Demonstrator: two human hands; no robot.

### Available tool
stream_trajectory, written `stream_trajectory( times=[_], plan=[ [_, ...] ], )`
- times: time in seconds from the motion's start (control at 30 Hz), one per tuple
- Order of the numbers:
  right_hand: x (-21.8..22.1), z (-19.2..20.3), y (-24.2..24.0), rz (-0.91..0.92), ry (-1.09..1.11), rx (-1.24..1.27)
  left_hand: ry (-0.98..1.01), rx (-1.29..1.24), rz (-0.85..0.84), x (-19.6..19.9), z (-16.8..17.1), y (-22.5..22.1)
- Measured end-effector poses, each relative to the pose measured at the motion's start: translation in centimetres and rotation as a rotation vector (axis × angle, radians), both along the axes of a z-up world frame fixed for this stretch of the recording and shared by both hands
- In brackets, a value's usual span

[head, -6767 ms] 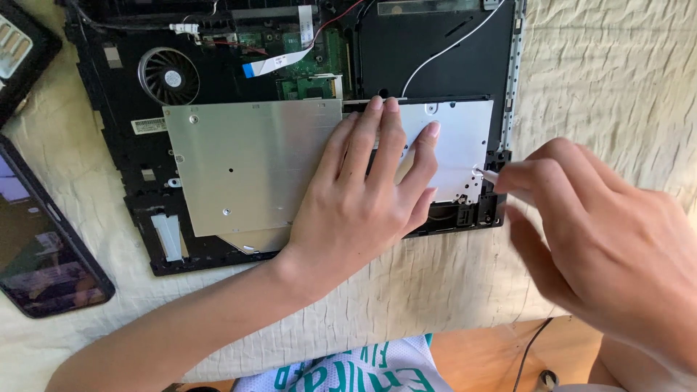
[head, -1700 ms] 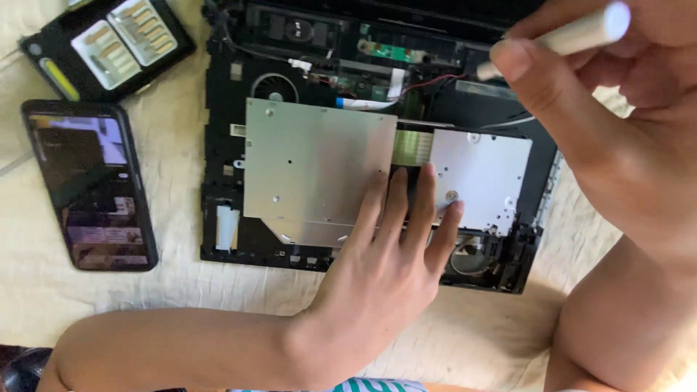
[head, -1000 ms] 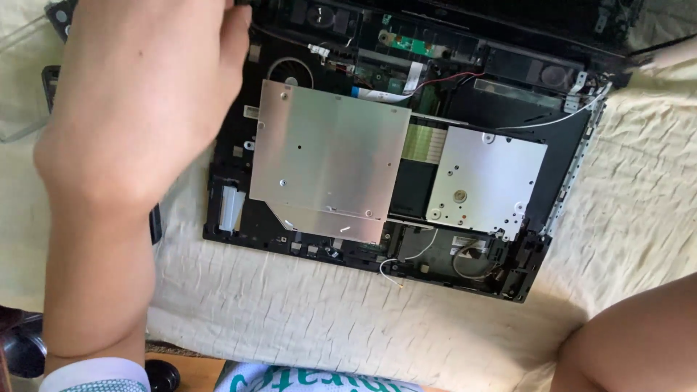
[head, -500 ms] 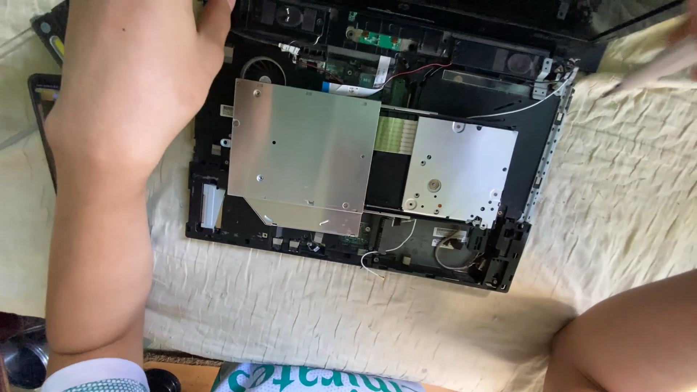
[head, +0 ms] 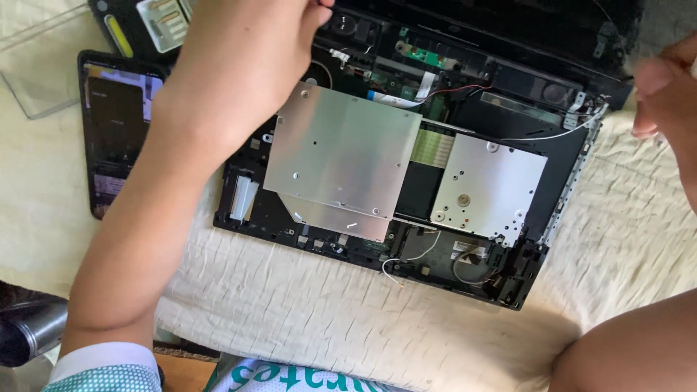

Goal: Assembling internal components of a laptop, specifically installing a metal bracket and securing it with screws.

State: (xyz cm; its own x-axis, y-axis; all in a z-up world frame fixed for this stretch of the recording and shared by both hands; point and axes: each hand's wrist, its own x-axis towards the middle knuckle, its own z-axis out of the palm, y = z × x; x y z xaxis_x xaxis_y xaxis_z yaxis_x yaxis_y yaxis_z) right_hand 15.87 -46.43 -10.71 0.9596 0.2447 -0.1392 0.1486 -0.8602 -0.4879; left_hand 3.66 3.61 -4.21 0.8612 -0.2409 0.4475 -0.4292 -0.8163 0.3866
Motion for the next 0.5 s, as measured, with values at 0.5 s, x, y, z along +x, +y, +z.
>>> stream_trajectory(
  times=[0.5],
  plan=[
    [-6.4, 9.7, 9.2, 0.201, 0.022, 0.062, 0.044, 0.031, -0.004, 0.1, -0.5, -1.4]
  ],
)
